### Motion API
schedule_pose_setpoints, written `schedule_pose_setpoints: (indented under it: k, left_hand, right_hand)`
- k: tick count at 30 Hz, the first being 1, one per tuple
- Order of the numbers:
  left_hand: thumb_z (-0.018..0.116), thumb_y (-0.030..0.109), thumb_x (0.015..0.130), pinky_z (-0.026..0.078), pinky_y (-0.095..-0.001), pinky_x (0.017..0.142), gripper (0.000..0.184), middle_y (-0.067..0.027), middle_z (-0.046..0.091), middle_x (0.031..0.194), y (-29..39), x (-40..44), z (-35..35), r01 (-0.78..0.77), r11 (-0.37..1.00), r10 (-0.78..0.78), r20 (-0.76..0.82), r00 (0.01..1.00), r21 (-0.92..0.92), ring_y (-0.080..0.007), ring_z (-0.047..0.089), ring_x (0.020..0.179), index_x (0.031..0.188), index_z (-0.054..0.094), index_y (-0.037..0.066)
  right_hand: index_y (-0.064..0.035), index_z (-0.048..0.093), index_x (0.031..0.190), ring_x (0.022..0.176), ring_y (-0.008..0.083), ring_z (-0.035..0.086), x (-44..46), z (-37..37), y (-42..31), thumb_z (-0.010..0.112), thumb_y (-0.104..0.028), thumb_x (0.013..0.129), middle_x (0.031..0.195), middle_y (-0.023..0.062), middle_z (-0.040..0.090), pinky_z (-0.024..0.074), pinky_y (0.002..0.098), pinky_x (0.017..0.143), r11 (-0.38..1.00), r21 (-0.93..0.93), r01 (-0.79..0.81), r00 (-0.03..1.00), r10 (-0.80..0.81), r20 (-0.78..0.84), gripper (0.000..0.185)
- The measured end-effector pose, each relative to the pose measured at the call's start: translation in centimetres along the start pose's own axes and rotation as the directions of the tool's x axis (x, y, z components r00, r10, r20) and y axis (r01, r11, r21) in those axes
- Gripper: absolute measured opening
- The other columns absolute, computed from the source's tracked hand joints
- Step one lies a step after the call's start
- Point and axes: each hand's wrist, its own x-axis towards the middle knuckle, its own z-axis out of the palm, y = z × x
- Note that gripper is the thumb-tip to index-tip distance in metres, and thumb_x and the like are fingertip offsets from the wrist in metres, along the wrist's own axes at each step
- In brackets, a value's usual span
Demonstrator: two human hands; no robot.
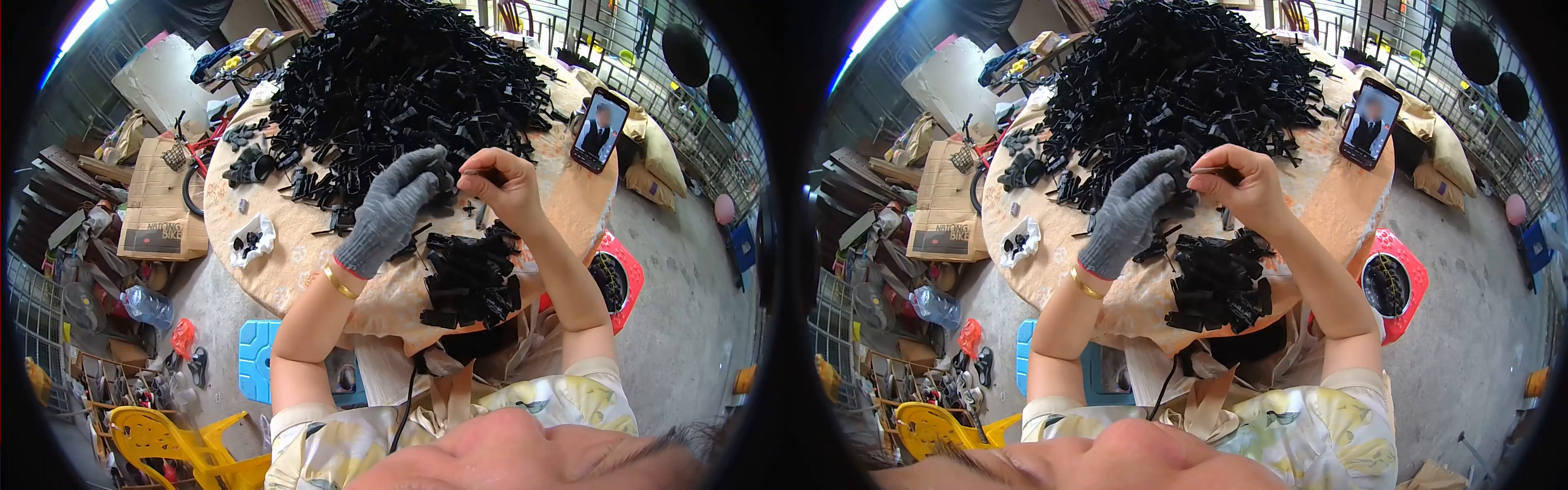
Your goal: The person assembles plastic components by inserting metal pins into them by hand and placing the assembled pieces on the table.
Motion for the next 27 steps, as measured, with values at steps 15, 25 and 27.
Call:
schedule_pose_setpoints:
  k: [15,25,27]
  left_hand:
    - [0.058,-0.004,0.081,0.052,-0.0259,0.079,0.039,-0.0070,0.057,0.102,-0.6,-0.4,1.0,-0.208,0.890,0.220,0.016,0.975,0.406,-0.0116,0.057,0.090,0.118,0.047,0.002]
    - [0.063,-0.001,0.078,0.051,-0.0225,0.071,0.028,-0.0049,0.060,0.092,-0.8,-0.8,1.0,-0.365,0.592,0.455,0.076,0.887,0.719,-0.0087,0.058,0.080,0.104,0.054,0.003]
    - [0.065,0.001,0.077,0.051,-0.0226,0.071,0.029,-0.0043,0.061,0.091,-0.8,-1.0,1.0,-0.409,0.504,0.511,0.119,0.852,0.761,-0.0088,0.058,0.082,0.104,0.055,0.003]
  right_hand:
    - [-0.0021,0.060,0.090,0.053,0.0010,0.046,0.2,0.3,-0.5,0.057,-0.016,0.087,0.064,-0.0020,0.056,0.0351,0.0150,0.046,0.917,-0.027,-0.398,0.910,0.399,0.116,0.015]
    - [-0.0006,0.061,0.088,0.047,0.0013,0.040,0.0,0.6,-0.4,0.053,-0.014,0.089,0.061,-0.0012,0.053,0.0281,0.0165,0.040,0.913,-0.056,-0.404,0.898,0.407,0.166,0.016]
    - [-0.0004,0.061,0.088,0.047,0.0015,0.039,0.0,0.9,-0.6,0.053,-0.013,0.089,0.061,-0.0010,0.053,0.0276,0.0164,0.040,0.910,-0.011,-0.414,0.896,0.410,0.168,0.015]
